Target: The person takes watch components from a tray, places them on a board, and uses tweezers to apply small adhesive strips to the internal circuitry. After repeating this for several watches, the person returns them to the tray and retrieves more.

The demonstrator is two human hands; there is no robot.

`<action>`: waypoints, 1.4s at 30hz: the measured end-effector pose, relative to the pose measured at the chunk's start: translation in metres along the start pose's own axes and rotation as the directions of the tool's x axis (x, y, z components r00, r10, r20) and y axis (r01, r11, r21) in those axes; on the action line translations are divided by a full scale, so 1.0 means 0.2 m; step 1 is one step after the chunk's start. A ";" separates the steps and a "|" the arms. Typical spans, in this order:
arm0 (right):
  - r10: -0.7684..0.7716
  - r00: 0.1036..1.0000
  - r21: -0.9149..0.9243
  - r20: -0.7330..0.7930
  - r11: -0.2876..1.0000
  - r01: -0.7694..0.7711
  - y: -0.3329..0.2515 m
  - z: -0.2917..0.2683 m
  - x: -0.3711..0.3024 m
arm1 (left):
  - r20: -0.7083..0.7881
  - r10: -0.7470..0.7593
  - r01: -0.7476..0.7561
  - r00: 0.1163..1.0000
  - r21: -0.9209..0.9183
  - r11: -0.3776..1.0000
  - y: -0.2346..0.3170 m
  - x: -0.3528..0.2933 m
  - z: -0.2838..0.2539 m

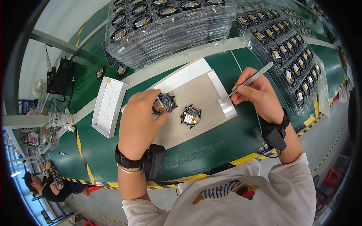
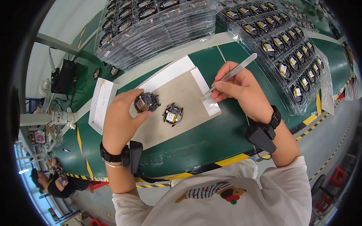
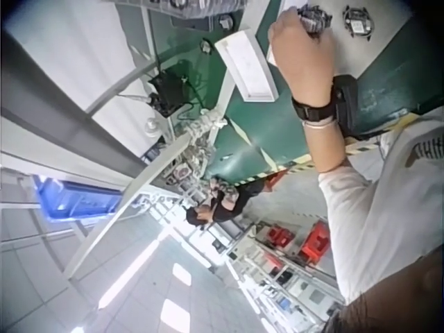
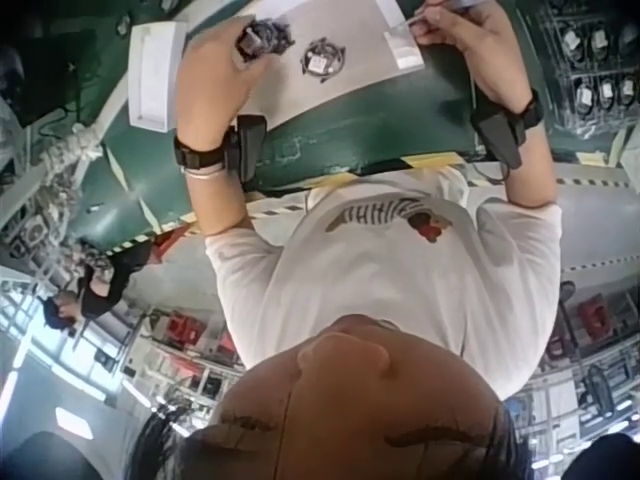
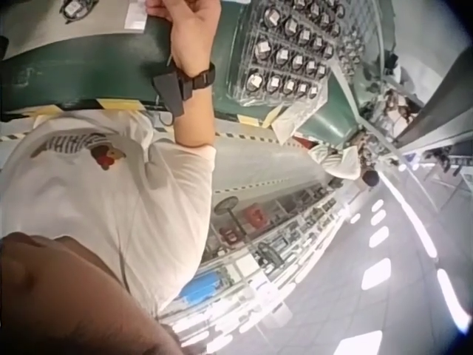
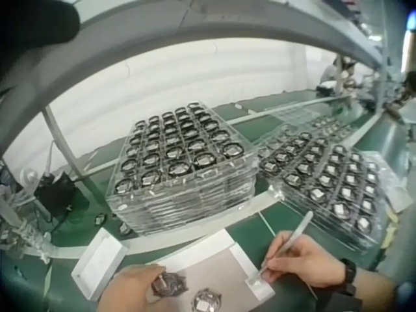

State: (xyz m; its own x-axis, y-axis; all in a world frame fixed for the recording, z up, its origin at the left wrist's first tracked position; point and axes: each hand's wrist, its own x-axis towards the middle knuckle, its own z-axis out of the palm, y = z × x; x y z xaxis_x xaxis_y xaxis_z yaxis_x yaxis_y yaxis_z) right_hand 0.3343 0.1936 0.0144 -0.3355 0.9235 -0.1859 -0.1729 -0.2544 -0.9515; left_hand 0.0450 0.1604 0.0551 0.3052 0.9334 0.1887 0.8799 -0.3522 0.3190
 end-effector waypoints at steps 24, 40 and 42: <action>-0.166 0.982 0.221 0.095 0.965 0.141 0.02 0.06 -0.06 | 0.479 -0.213 0.447 0.852 -0.876 -0.183 0.29 0.02 0.30; -0.231 0.970 0.152 0.072 0.964 0.218 0.07 0.15 -0.10 | 0.501 -0.207 0.456 0.840 -0.860 -0.229 0.32 0.02 0.30; -0.263 0.964 0.122 0.044 0.959 0.256 0.08 0.16 -0.10 | 0.504 -0.193 0.467 0.842 -0.860 -0.208 0.32 0.02 0.31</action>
State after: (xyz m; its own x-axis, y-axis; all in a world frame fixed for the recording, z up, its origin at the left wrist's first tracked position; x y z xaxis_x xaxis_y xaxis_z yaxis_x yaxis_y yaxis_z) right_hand 0.3088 0.1615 0.0106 -0.3188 0.9443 0.0821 -0.3651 -0.0424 -0.9300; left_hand 0.1256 0.1454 0.0195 0.2711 0.8883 -0.3708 -0.3532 0.4501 0.8201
